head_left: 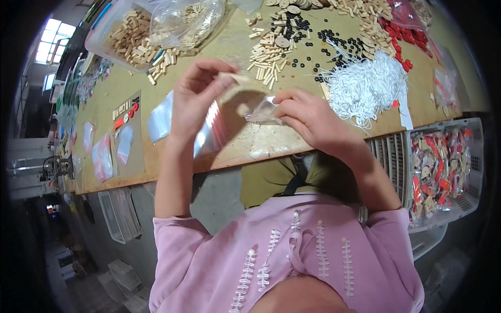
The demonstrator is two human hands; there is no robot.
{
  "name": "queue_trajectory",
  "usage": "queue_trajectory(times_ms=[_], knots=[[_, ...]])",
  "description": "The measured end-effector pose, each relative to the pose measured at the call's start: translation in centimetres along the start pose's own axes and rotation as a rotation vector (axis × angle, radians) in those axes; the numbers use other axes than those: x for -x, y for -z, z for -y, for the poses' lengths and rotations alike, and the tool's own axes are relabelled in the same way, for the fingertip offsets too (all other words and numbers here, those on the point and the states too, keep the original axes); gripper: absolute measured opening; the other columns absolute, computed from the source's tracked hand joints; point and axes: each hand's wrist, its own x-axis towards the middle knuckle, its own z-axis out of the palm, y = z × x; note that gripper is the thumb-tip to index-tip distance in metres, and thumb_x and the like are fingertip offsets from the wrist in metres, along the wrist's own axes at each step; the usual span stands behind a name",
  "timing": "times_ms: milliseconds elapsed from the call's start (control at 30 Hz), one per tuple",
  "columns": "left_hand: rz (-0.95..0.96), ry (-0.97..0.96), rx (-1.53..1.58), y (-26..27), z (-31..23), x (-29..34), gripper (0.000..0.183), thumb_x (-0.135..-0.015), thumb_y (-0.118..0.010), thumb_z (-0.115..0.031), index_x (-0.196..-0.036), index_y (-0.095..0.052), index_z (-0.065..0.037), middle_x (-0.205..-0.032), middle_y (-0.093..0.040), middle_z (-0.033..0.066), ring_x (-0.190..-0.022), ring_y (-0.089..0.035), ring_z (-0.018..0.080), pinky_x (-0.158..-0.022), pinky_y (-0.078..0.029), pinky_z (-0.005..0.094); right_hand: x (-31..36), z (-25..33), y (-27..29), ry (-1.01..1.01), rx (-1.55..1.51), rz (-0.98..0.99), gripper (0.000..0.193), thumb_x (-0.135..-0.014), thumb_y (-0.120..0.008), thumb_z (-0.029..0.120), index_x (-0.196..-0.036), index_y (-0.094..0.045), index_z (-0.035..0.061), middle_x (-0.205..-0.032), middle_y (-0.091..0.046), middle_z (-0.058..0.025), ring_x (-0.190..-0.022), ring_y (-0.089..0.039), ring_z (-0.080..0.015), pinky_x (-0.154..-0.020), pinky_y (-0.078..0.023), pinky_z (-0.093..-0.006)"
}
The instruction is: The person assembles small craft kits by picking wooden pieces, black beads, and white strings from a table, placing them into clear plastic bags, and adding a red flag sticker. The person repeats this process multiple times, organizing the components into separate bags.
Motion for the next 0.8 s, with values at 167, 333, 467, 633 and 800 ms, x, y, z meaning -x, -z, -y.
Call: queue_trajectory(times_ms=[167,333,467,633,800], knots=[[0.144,0.066,0.075,-3.9,-0.8,2.1,0.018,-0.095,-0.07,0.0,-0.112,-0.064,-0.001,-0.117,-0.071,0.0097,-0.101,-0.067,0.0137,-0.091,-0.055,0.0297,-0.1,0.6,-0.1,0.054,-0.053,-0.028,0.009,-0.091,-0.066,0.001,-0.1,-0.064,-0.0006,-0.109,-0.064,-0.0172,-0.101,-0.065,-0.0355,-0.085,-0.054,-0.0394],[0.318,0.03,-0.299,-3.5,-1.4,1.9,0.016,-0.094,-0.071,-0.006,-0.11,-0.07,-0.004,-0.111,-0.073,0.005,-0.094,-0.065,0.0097,-0.08,-0.053,0.0285,1.1,1.8,0.2,0.081,-0.026,-0.049,0.011,-0.089,-0.067,-0.002,-0.099,-0.065,0.0003,-0.111,-0.065,-0.0184,-0.104,-0.065,-0.0361,-0.086,-0.054,-0.0393],[0.481,-0.146,-0.565,-4.8,-3.6,1.4,0.024,-0.093,-0.07,-0.008,-0.117,-0.072,-0.004,-0.109,-0.073,0.0039,-0.09,-0.064,0.0094,-0.076,-0.05,0.0263,2.5,3.4,0.8,-0.023,-0.07,-0.036,0.012,-0.087,-0.066,-0.003,-0.099,-0.067,-0.001,-0.115,-0.066,-0.0205,-0.107,-0.065,-0.0362,-0.089,-0.054,-0.0396],[0.265,0.114,-0.127,-7.5,-1.2,-1.3,0.019,-0.098,-0.063,-0.004,-0.115,-0.069,0.001,-0.108,-0.071,0.0078,-0.098,-0.065,0.0112,-0.085,-0.053,0.0278,5.2,4.5,1.5,0.012,-0.03,-0.103,0.025,-0.078,-0.07,-0.011,-0.101,-0.072,-0.0009,-0.126,-0.065,-0.0196,-0.11,-0.067,-0.0335,-0.091,-0.056,-0.0362],[0.432,-0.192,-0.653,-12.3,5.9,-4.7,0.024,-0.088,-0.066,-0.008,-0.111,-0.068,-0.007,-0.104,-0.064,0.0187,-0.096,-0.065,0.0381,-0.085,-0.054,0.0443,7.0,6.1,1.7,0.044,0.009,-0.124,0.016,-0.085,-0.066,-0.002,-0.1,-0.069,-0.0015,-0.125,-0.064,-0.0182,-0.108,-0.067,-0.0342,-0.091,-0.056,-0.0389]])
